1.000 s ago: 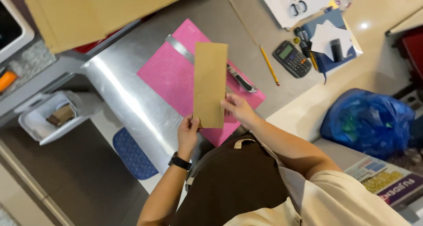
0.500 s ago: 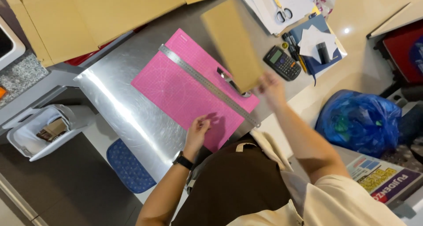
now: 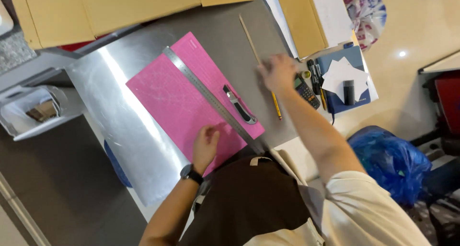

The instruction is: Measuring and cutting cardboard pieces using a ruler, pencil, and utility knife on a cutting mat.

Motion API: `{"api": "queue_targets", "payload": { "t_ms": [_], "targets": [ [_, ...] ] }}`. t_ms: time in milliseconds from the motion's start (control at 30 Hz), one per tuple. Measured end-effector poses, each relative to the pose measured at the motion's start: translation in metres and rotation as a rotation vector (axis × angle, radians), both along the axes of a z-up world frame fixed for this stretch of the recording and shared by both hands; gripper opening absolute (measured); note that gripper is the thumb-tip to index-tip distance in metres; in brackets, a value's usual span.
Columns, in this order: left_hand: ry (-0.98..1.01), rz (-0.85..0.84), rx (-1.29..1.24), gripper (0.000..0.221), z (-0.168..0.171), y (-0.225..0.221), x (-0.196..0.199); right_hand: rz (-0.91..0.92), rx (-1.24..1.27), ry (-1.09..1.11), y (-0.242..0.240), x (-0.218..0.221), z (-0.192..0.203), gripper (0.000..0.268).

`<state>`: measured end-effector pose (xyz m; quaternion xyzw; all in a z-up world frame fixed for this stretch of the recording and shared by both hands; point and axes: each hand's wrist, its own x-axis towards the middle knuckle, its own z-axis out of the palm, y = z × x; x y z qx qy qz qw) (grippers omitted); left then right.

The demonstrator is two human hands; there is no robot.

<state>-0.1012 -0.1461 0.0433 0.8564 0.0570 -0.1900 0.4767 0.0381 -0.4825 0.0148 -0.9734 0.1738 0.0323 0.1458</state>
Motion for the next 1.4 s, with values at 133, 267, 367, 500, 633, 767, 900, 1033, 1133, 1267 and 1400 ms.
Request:
{"api": "queue_targets", "payload": {
  "t_ms": [133, 267, 367, 500, 633, 767, 900, 1033, 1133, 1267, 1400],
  "targets": [
    [-0.190, -0.155, 0.069, 0.031, 0.029, -0.048, 0.035, 0.103, 0.006, 0.124, 0.011, 0.030, -0.038, 0.040],
    [-0.464, -0.258, 0.189, 0.031, 0.037, -0.062, 0.082, 0.268, -0.009, 0.171, 0.019, 0.028, -0.042, 0.020],
    [-0.577, -0.302, 0.365, 0.053, 0.056, -0.047, 0.109, 0.474, 0.055, 0.093, 0.037, -0.004, 0.000, 0.014],
    [-0.520, -0.541, 0.585, 0.063, 0.063, 0.009, 0.118, 0.778, -0.006, -0.250, 0.081, -0.049, 0.008, 0.011],
    [-0.732, -0.541, 0.641, 0.022, -0.044, 0.101, 0.071, 0.854, 0.144, -0.162, 0.128, -0.057, 0.020, 0.010],
    [-0.068, -0.281, 0.447, 0.039, 0.015, 0.174, 0.034, 0.582, 0.264, -0.060, 0.186, -0.056, 0.044, 0.024],
    [0.128, 0.366, 0.038, 0.039, -0.028, 0.293, 0.037, 0.401, 0.427, -0.064, 0.229, -0.062, 0.049, 0.029],
    [0.063, 0.988, -0.366, 0.023, -0.084, 0.421, 0.056, 0.358, 0.512, -0.074, 0.266, -0.080, 0.055, 0.028],
    [0.051, 1.180, -0.456, 0.018, -0.140, 0.504, 0.101, 0.400, 0.488, -0.124, 0.276, -0.091, 0.044, 0.027],
    [-0.028, 1.330, -0.534, 0.017, -0.173, 0.587, 0.175, 0.348, 0.378, -0.129, 0.276, -0.099, 0.037, 0.027],
    [0.152, 1.115, -0.731, 0.117, -0.063, 0.585, 0.218, 0.288, 0.389, -0.113, 0.268, -0.107, 0.033, 0.029]
  ]
}}
